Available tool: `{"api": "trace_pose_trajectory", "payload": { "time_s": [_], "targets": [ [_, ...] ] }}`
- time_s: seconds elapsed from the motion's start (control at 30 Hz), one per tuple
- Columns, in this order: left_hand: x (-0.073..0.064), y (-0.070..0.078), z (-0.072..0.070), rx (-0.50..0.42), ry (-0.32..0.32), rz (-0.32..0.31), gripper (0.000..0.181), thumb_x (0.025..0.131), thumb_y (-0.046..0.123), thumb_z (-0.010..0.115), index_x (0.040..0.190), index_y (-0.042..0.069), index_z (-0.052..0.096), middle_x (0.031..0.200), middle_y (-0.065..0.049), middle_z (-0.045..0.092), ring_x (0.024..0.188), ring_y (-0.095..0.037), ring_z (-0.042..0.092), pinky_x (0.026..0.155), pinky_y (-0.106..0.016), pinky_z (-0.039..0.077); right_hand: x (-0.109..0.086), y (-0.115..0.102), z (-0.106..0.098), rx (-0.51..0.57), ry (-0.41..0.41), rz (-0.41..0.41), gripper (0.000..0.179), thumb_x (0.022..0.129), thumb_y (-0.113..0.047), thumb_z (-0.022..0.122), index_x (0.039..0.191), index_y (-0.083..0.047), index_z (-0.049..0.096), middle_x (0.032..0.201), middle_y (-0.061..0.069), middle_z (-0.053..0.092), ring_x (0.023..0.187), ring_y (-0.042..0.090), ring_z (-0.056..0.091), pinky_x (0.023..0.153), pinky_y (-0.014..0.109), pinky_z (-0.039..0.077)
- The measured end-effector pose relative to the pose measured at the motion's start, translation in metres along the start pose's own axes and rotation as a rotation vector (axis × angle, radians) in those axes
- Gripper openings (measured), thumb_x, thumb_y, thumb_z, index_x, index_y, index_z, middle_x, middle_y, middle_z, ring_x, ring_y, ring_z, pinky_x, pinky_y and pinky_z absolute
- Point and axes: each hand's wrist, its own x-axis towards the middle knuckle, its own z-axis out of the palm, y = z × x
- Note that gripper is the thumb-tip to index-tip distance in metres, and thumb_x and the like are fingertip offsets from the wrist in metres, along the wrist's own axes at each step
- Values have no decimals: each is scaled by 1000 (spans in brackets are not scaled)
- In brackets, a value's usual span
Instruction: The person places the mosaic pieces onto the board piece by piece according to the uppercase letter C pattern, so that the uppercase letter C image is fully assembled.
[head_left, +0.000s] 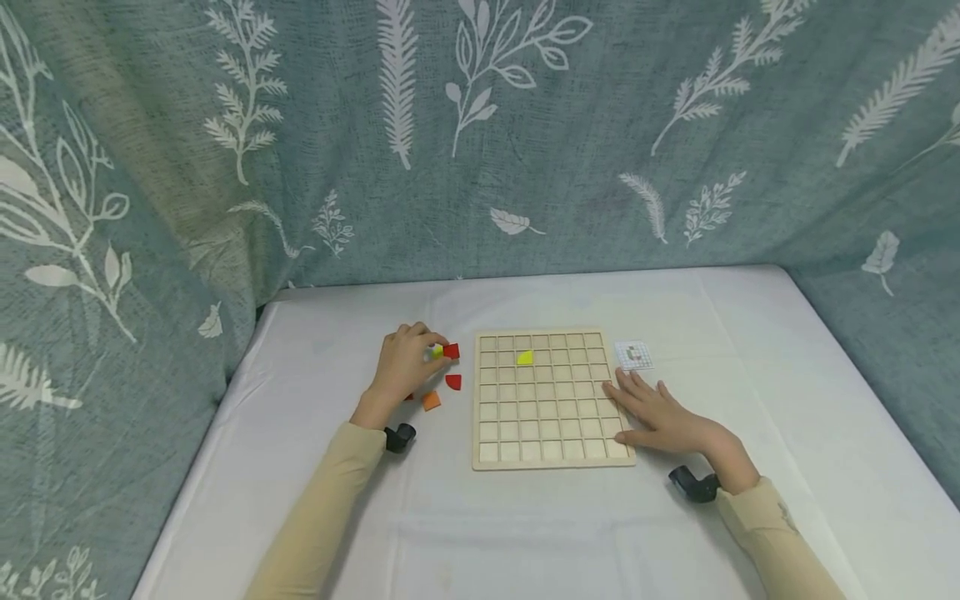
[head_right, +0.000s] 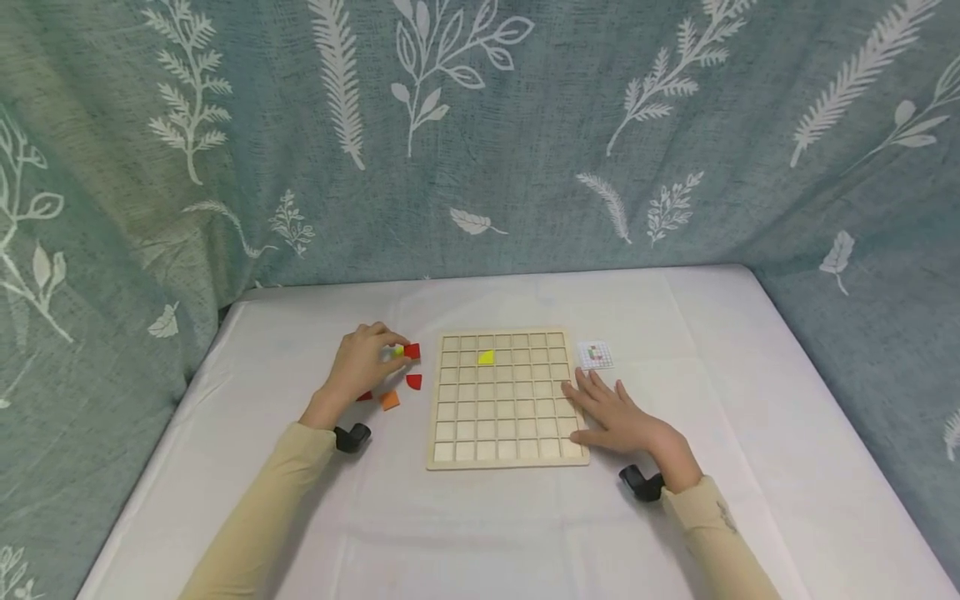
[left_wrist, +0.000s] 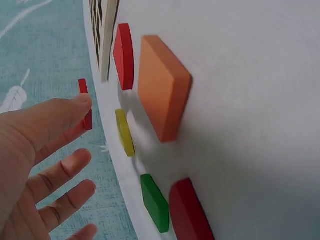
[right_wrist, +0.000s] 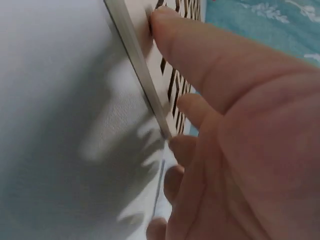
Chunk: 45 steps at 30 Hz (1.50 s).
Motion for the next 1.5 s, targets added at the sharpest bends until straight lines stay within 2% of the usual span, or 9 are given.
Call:
{"api": "trace_pose_trajectory", "payload": {
  "time_s": [0.17,0.57,0.97,1.27,1.5],
  "targets": [
    [2,4,3,-7,-9,4,29,80,31,72,103,13,71,98,-7,62,91,-27,52,87,-52,41,1,4,-2,81,-43,-8,74,90,-32,58,146,-2,21,152,26,-1,138,45,0,105,65,-5],
    [3,18,12,-47,-29,13,25,83,32,69,102,16,72,96,-5,61,89,-23,51,89,-49,41,2,13,4,137,-4,-82,73,90,-28,59,146,0,21,152,27,-1,138,46,-1,103,66,-8],
    [9,42,18,-64,-15,73,24,83,32,69,103,18,71,97,-3,61,91,-23,52,90,-50,41,1,13,4,122,14,-63,81,89,-30,61,146,3,14,152,25,4,139,42,1,106,63,-5],
    [18,60,28,-87,-44,118,25,82,33,69,103,19,71,98,-2,61,88,-21,51,89,-48,42,2,14,5,125,17,-63,82,88,-29,61,146,3,13,152,25,3,139,42,0,106,63,-6],
    [26,73,37,-69,-60,190,24,83,35,68,103,20,71,97,-1,60,86,-20,51,85,-44,44,1,14,6,132,28,-62,81,88,-29,62,146,3,16,152,25,4,139,42,2,106,63,-4]
  ]
}}
